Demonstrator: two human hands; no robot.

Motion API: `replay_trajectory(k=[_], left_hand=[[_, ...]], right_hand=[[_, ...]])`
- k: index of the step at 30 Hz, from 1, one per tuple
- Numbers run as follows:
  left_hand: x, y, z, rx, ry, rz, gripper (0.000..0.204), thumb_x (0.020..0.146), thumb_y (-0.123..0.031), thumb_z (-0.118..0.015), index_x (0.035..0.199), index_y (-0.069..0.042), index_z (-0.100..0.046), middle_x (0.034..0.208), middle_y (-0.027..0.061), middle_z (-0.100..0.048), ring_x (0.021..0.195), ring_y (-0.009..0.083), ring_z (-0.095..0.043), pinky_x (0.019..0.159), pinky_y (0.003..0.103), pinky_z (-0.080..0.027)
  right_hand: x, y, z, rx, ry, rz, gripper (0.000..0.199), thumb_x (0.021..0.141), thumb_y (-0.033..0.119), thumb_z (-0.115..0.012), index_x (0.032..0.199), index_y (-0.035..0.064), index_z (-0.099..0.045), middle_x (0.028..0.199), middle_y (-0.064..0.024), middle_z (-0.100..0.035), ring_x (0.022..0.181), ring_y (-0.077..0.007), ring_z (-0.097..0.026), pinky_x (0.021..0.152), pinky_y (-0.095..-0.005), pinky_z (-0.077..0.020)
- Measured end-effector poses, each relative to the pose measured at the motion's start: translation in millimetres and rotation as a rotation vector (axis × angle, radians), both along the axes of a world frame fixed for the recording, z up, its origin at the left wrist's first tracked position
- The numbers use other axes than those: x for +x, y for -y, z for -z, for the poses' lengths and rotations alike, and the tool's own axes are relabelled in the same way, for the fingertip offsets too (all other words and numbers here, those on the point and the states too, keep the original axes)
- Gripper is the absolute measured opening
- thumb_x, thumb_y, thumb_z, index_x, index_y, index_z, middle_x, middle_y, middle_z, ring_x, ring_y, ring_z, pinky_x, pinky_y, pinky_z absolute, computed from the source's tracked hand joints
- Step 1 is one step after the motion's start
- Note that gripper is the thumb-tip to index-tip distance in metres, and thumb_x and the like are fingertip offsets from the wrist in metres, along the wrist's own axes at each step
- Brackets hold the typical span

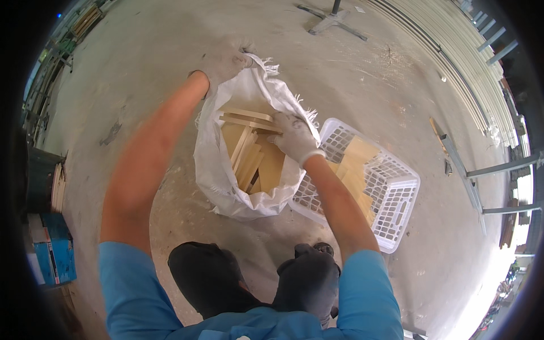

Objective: The person puts on gloves and briefly handles a clipboard with papers. They then walk to a crate of wooden pieces, pick up a white sack, and transfer the wooden pieces from the crate into the sack one by one.

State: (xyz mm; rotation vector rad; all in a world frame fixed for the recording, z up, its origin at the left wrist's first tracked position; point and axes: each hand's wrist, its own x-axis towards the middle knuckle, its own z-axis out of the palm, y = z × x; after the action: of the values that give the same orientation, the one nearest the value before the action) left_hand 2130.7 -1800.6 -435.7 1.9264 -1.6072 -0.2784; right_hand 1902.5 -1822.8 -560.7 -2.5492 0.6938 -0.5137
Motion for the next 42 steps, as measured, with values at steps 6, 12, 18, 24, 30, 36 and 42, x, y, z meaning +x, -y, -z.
replay_trajectory(k=[6,12,18,24,30,36,42], left_hand=[[-30.1,-23.1,-20.2,-0.054,-0.081,-0.059,0.034,0.076,-0.02,-0.073,0.107,-0.008,-0.066,0.104,0.0121,-0.067,0.093,0.025,-0.064,0.081,0.037,-0.051],[-110.0,-99.0,20.3,0.185,0.388,0.269,0.06,0.077,-0.021,-0.073,0.131,-0.012,-0.05,0.139,0.0099,-0.048,0.115,0.031,-0.055,0.094,0.042,-0.047],[-99.1,-60.3,59.0,0.195,0.94,0.046,0.062,0.073,-0.017,-0.073,0.129,-0.011,-0.048,0.135,0.0055,-0.045,0.117,0.0297,-0.052,0.092,0.04,-0.05],[-75.4,-75.1,77.9,0.234,0.739,-0.089,0.046,0.077,-0.014,-0.066,0.121,-0.01,-0.052,0.123,0.0078,-0.054,0.111,0.0288,-0.054,0.095,0.041,-0.046],[-83.2,-48.2,105.6,0.16,0.828,0.147,0.027,0.088,-0.013,-0.052,0.115,-0.01,-0.056,0.105,0.0107,-0.062,0.101,0.0255,-0.059,0.09,0.041,-0.046],[-146.9,-20.9,121.7,0.199,0.843,0.411,0.03,0.088,-0.013,-0.051,0.117,-0.012,-0.058,0.107,0.0076,-0.061,0.102,0.0201,-0.058,0.09,0.036,-0.045],[-148.9,-87.8,114.1,-0.381,0.938,0.22,0.034,0.083,-0.019,-0.057,0.116,-0.012,-0.059,0.105,0.0056,-0.059,0.107,0.0216,-0.056,0.087,0.038,-0.045]], right_hand=[[-18.6,17.8,-15.1,0.045,-0.012,0.421,0.059,0.081,0.037,-0.072,0.127,0.0073,-0.052,0.116,-0.0252,-0.06,0.11,-0.0402,-0.058,0.095,-0.0471,-0.0445],[-54.8,51.7,-8.0,0.751,0.361,0.422,0.032,0.09,0.02,-0.067,0.112,-0.0023,-0.065,0.093,-0.0139,-0.071,0.079,-0.0171,-0.061,0.071,-0.0335,-0.0495],[-68.5,50.7,4.7,0.741,0.52,0.259,0.034,0.09,0.024,-0.066,0.11,-0.0029,-0.066,0.088,-0.0125,-0.069,0.076,-0.0175,-0.059,0.072,-0.035,-0.0486],[-76.3,52.0,-5.9,0.825,0.362,0.345,0.03,0.092,0.015,-0.065,0.113,-0.0061,-0.063,0.096,-0.0073,-0.066,0.083,-0.0118,-0.057,0.074,-0.0296,-0.0488],[-56.3,42.6,-7.6,0.853,0.533,0.254,0.034,0.089,0.022,-0.066,0.111,-0.0029,-0.066,0.092,-0.0144,-0.068,0.081,-0.0174,-0.059,0.077,-0.0331,-0.0476],[-71.4,39.0,-15.8,0.955,0.616,0.209,0.031,0.089,0.014,-0.066,0.114,-0.0042,-0.062,0.088,-0.0038,-0.065,0.079,-0.0128,-0.06,0.066,-0.0293,-0.0488],[-101.7,24.2,-25.8,1.099,0.608,0.195,0.03,0.093,0.018,-0.062,0.112,-0.0054,-0.061,0.09,-0.0037,-0.064,0.079,-0.0096,-0.057,0.069,-0.0269,-0.0467]])
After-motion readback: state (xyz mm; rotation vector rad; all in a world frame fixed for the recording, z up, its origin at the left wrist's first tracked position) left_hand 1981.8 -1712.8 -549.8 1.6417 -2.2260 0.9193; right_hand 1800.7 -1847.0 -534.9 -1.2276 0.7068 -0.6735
